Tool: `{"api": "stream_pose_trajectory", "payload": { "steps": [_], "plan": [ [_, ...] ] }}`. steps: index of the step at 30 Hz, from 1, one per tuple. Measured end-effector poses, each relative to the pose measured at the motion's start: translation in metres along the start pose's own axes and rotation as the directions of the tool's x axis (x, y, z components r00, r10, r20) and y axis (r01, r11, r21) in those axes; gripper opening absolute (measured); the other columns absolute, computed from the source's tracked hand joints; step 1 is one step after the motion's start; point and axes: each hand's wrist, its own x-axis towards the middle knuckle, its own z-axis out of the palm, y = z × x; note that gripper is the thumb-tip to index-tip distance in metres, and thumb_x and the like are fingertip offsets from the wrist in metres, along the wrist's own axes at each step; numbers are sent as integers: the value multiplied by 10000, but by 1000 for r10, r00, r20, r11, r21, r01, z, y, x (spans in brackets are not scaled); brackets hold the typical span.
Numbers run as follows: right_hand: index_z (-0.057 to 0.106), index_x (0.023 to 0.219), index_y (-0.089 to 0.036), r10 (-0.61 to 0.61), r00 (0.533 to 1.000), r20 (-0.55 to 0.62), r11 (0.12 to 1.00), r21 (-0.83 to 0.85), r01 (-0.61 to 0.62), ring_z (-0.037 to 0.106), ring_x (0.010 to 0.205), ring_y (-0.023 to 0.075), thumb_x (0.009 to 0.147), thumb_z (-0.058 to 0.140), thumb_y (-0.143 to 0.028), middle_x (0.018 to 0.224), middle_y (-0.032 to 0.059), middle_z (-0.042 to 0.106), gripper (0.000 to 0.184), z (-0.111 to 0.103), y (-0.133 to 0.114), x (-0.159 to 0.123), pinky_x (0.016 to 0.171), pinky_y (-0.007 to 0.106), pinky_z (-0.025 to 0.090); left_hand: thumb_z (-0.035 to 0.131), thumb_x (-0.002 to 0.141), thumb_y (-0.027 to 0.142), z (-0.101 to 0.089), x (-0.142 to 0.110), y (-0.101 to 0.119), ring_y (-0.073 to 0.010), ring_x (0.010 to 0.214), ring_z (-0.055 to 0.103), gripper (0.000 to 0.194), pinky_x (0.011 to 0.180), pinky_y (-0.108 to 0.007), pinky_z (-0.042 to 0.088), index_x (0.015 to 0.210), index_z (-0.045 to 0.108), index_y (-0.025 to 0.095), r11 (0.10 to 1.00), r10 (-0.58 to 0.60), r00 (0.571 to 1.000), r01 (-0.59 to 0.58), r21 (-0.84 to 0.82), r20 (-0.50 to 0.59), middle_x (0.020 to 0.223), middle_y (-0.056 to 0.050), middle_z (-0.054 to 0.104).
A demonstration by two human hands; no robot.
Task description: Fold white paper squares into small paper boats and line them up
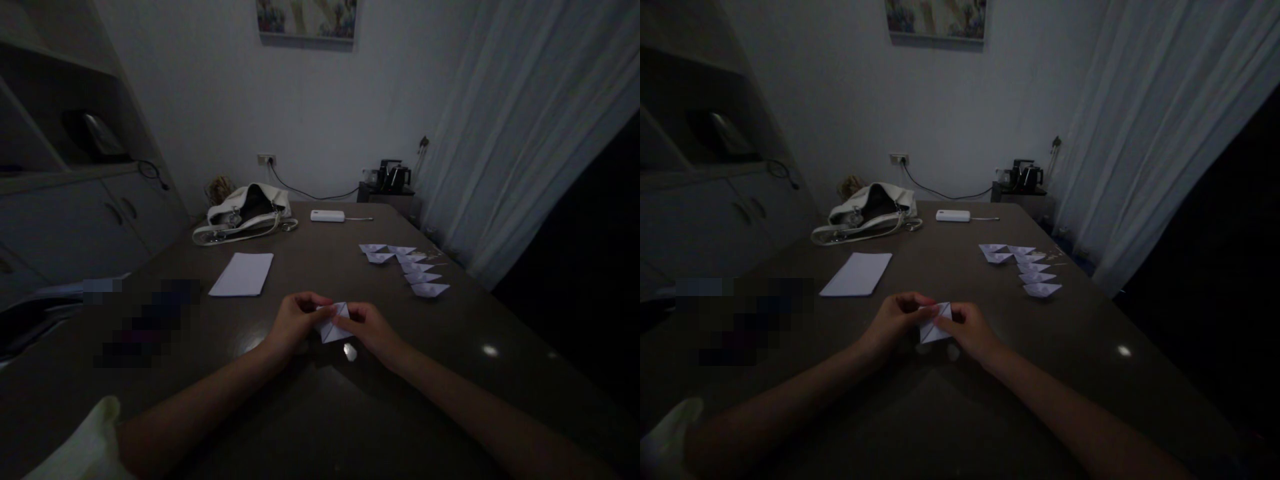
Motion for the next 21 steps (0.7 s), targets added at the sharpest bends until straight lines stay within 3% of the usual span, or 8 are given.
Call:
{"api": "stream_pose_trajectory", "payload": {
  "steps": [8,14,21],
  "plan": [
    [636,661,-131,109,992,58,994,13,-110,514,455,81,663,706,-393,542,-6,599,271,5,-5,-4,468,207,389,781,587,255,2,-4,1,-108,538,587,236,513,-200,443,702,625,120,998,1,1000,0,-68,15,636,-18,667],
    [632,647,-137,50,998,26,999,-10,-50,503,465,81,695,684,-312,538,-8,588,190,8,-11,-7,471,211,370,762,620,227,3,-5,3,-101,541,585,196,515,-197,434,721,634,118,998,-1,1000,2,-60,15,642,-15,665],
    [636,713,-123,160,983,90,985,54,-165,544,516,86,674,712,-307,627,16,639,204,9,-8,-8,521,219,413,766,620,237,3,-4,1,-108,563,593,213,526,-199,447,722,622,116,993,36,999,-36,-113,-6,649,-14,662]
  ]
}}
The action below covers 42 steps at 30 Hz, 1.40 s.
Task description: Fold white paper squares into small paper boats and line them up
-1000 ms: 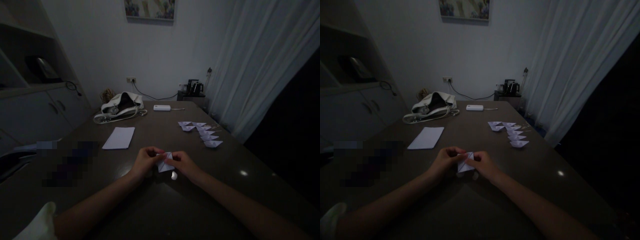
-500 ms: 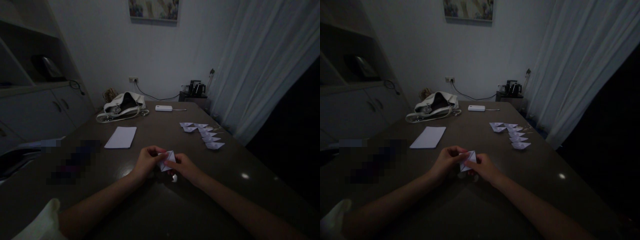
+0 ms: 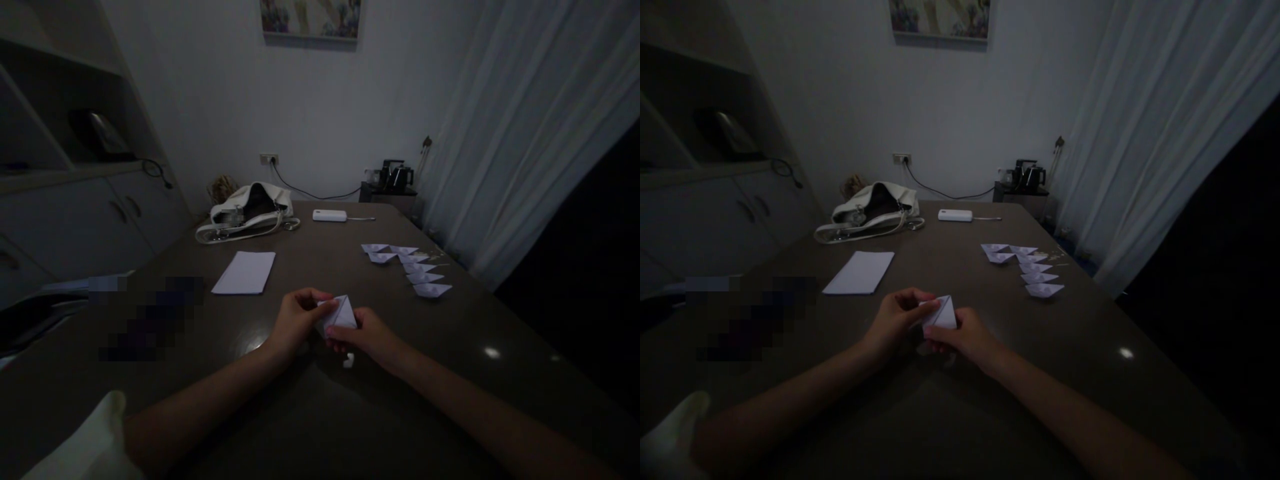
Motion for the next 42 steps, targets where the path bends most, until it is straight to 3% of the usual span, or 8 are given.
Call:
{"api": "stream_pose_trajectory", "payload": {
  "steps": [8,14,18,24,30,34,39,42],
  "plan": [
    [624,647,-127,-55,998,-18,997,-59,54,539,504,86,661,703,-255,574,4,621,151,-4,-3,1,512,213,412,738,664,256,-7,13,-8,-115,640,600,186,594,-205,452,754,649,120,996,71,995,-74,44,66,714,-30,674],
    [632,704,-135,-99,995,-16,992,-74,98,546,508,93,681,690,-257,590,4,626,137,-14,-1,3,500,212,424,707,701,264,-15,20,0,-110,590,576,191,577,-210,449,812,686,111,981,93,979,-120,150,179,669,-27,668],
    [646,746,-128,-104,994,13,991,-78,105,555,520,96,682,704,-296,624,15,644,189,-15,-3,4,512,216,436,701,714,261,-17,17,5,-113,584,582,197,571,-212,455,839,689,110,975,113,975,-146,167,190,669,-27,671],
    [666,801,-136,-182,976,-123,983,-54,176,575,571,102,708,680,-344,717,31,671,227,-19,-10,4,535,217,430,682,742,257,-21,19,3,-112,616,603,240,605,-219,468,938,677,119,975,97,978,-130,180,184,742,-42,690],
    [644,841,-158,-300,909,-288,954,-102,282,613,638,140,674,707,-333,748,31,672,250,-25,-8,8,593,256,471,692,716,261,-19,19,1,-134,629,622,162,609,-233,464,784,660,117,963,-56,935,-42,267,350,685,-40,683],
    [636,865,-171,-417,883,-215,903,-212,375,633,727,171,663,716,-292,813,47,682,249,-24,-8,9,668,297,499,707,686,272,-15,18,0,-112,567,588,170,536,-207,432,725,621,131,981,-30,969,-18,191,245,652,-11,652],
    [663,712,-162,-619,760,-195,712,-547,440,565,633,133,724,682,-271,745,37,599,111,-27,-7,6,538,240,473,692,693,253,-17,20,-2,-72,485,511,149,461,-173,367,715,616,127,974,14,974,-64,215,227,595,13,602],
    [692,761,-181,-696,707,-124,605,-632,484,553,624,109,758,656,-240,820,39,564,69,-30,-7,5,511,214,471,684,711,267,-18,19,-3,-87,492,537,280,471,-179,391,946,614,131,975,13,960,-73,208,278,602,16,617]
  ]
}}
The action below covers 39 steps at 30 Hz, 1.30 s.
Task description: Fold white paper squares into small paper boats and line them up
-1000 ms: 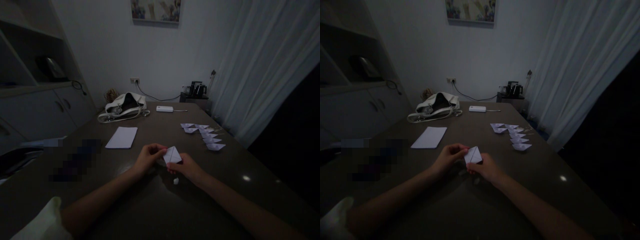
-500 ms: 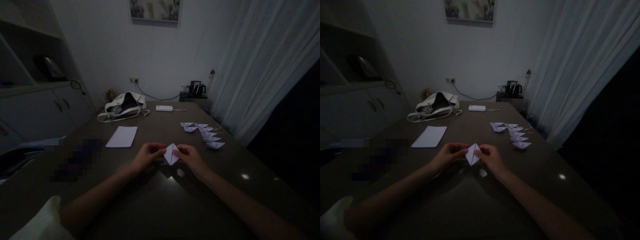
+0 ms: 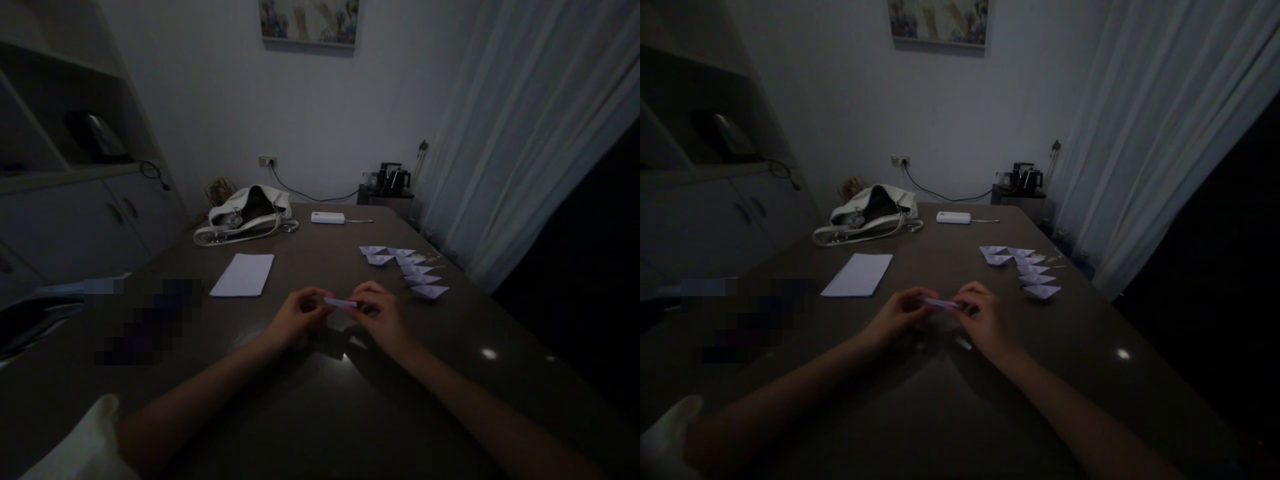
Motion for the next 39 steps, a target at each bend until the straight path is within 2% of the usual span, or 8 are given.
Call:
{"api": "stream_pose_trajectory", "payload": {
  "steps": [3,6,10,14,20,24,32,39],
  "plan": [
    [700,811,-199,-79,997,15,995,-56,80,588,744,136,792,619,-213,907,57,564,84,-2,0,-1,572,225,504,702,710,285,2,-3,1,-131,611,619,432,570,-222,468,1097,560,154,999,29,999,-27,-42,46,722,-17,677],
    [701,819,-200,-87,996,31,994,-59,88,605,840,170,794,613,-211,985,80,580,92,-2,-2,-2,606,250,521,703,714,295,4,-4,3,-154,696,646,276,659,-251,490,926,637,130,997,75,997,-75,-11,25,756,-44,695],
    [711,875,-215,63,993,99,994,80,-71,621,913,205,750,668,-266,1060,92,635,142,-4,-2,1,653,289,528,711,701,263,1,-2,5,-164,789,657,183,766,-277,492,819,667,130,988,154,988,-155,-21,-7,827,-58,712],
    [697,993,-221,218,952,213,912,304,-277,646,707,165,741,673,-329,835,51,713,275,-6,2,6,633,302,519,702,713,280,-5,0,4,-170,839,656,215,813,-306,493,870,668,138,981,182,982,-184,-61,-47,894,-68,713],
    [743,797,-240,235,967,96,883,394,-254,654,730,170,664,738,-306,810,35,729,148,-6,6,9,689,311,510,673,745,313,-6,-1,4,-149,780,648,216,767,-289,507,866,677,133,981,170,984,-174,-83,-55,873,-66,704],
    [742,734,-248,187,982,20,901,396,-179,657,756,173,659,747,-282,815,34,726,82,-6,4,8,695,303,508,748,647,247,-7,-1,4,-149,758,648,249,729,-272,509,856,665,140,975,209,977,-212,-68,-52,841,-46,705],
    [722,818,-211,236,971,44,913,332,-237,629,675,164,671,732,-375,769,46,708,221,-5,7,6,607,281,492,730,673,272,-7,-2,6,-157,706,654,151,708,-268,507,691,671,133,976,218,971,-220,-7,-99,724,-47,714],
    [669,691,-197,299,954,12,889,361,-283,620,666,163,664,726,-382,723,33,689,196,-2,7,6,650,303,496,739,673,313,-3,-4,7,-154,671,651,188,697,-268,505,664,678,135,983,179,971,-183,-15,-159,682,-40,710]
  ]
}}
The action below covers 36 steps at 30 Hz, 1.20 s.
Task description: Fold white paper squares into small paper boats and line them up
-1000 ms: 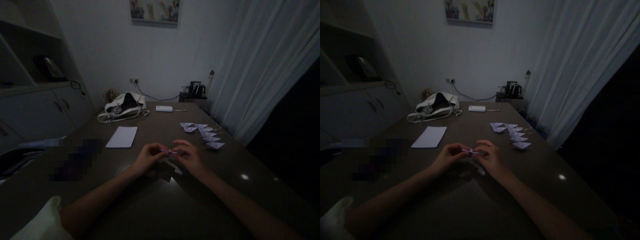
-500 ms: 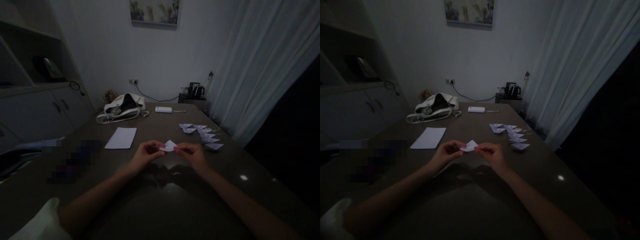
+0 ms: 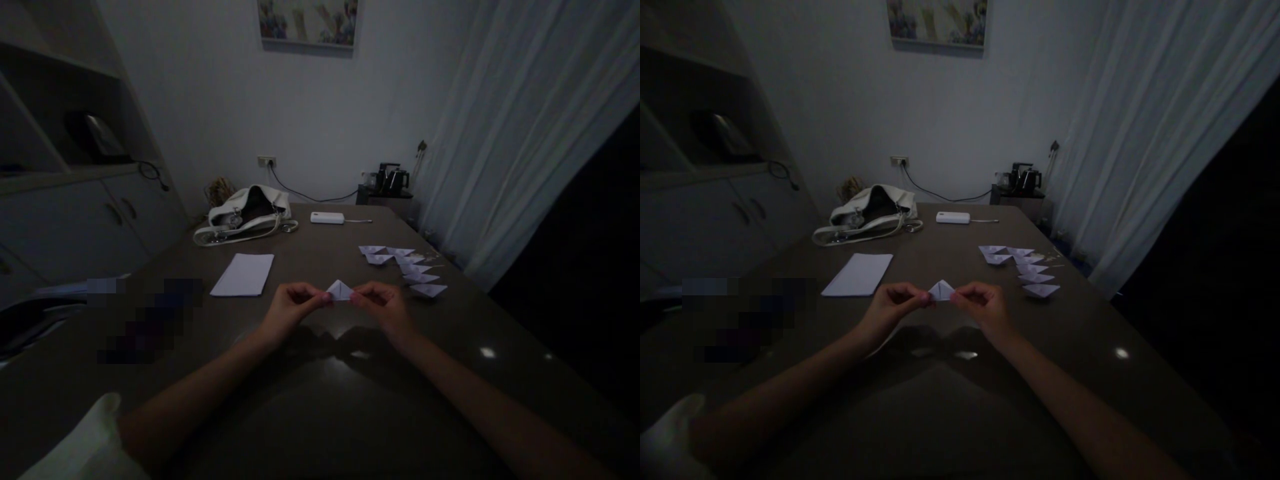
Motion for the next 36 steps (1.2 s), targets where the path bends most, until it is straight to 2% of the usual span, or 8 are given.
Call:
{"api": "stream_pose_trajectory", "payload": {
  "steps": [9,12,16,22,26,31,34,36],
  "plan": [
    [562,636,-190,14,1000,-12,998,63,-13,613,657,142,657,730,-338,727,26,671,225,3,1,-1,656,289,498,749,672,281,7,0,-1,-135,616,646,205,632,-240,501,787,665,133,998,-51,998,50,-49,-33,638,-26,699],
    [555,643,-188,14,1000,-1,999,38,-14,599,624,137,668,722,-349,682,22,651,233,3,1,-1,617,277,488,737,684,288,7,1,-2,-147,614,652,261,623,-248,505,884,676,132,998,-55,998,55,-18,-27,652,-36,707],
    [541,648,-190,6,1000,11,1000,31,-6,600,619,141,681,707,-369,668,22,649,246,5,1,-1,604,276,487,701,715,299,6,1,-3,-159,633,654,244,620,-258,512,882,695,122,998,-42,999,43,52,-17,724,-66,719],
    [541,638,-183,-22,999,38,999,-40,23,576,580,134,682,706,-371,631,17,628,254,7,-1,-3,557,258,446,725,693,259,6,-1,-3,-164,719,662,381,685,-268,522,1038,636,122,996,-65,993,59,69,94,827,-66,715],
    [533,653,-179,-9,998,69,999,-45,12,571,565,126,681,710,-357,627,8,625,252,8,-3,-4,545,247,432,716,705,307,7,-1,-4,-142,643,640,337,619,-245,509,967,642,108,995,-84,982,75,59,170,841,-70,700],
    [530,777,-197,53,995,86,995,74,-59,608,590,133,656,731,-352,654,-7,641,281,9,-2,-2,601,265,475,698,722,353,5,-1,-3,-103,515,599,296,505,-200,461,873,637,107,993,-113,982,109,34,153,720,-37,669],
    [572,827,-183,83,990,117,994,66,-91,604,573,128,716,674,-398,654,5,646,263,8,1,-1,582,260,473,700,723,354,4,0,-5,-105,509,604,308,491,-198,459,884,628,101,991,-135,980,133,22,145,711,-41,665],
    [597,766,-163,99,982,162,995,8,-102,570,527,114,772,607,-433,620,13,629,270,7,3,-1,531,243,449,702,721,357,4,0,-6,-107,503,605,318,486,-199,458,886,628,96,991,-136,981,134,28,140,698,-44,664]
  ]
}}
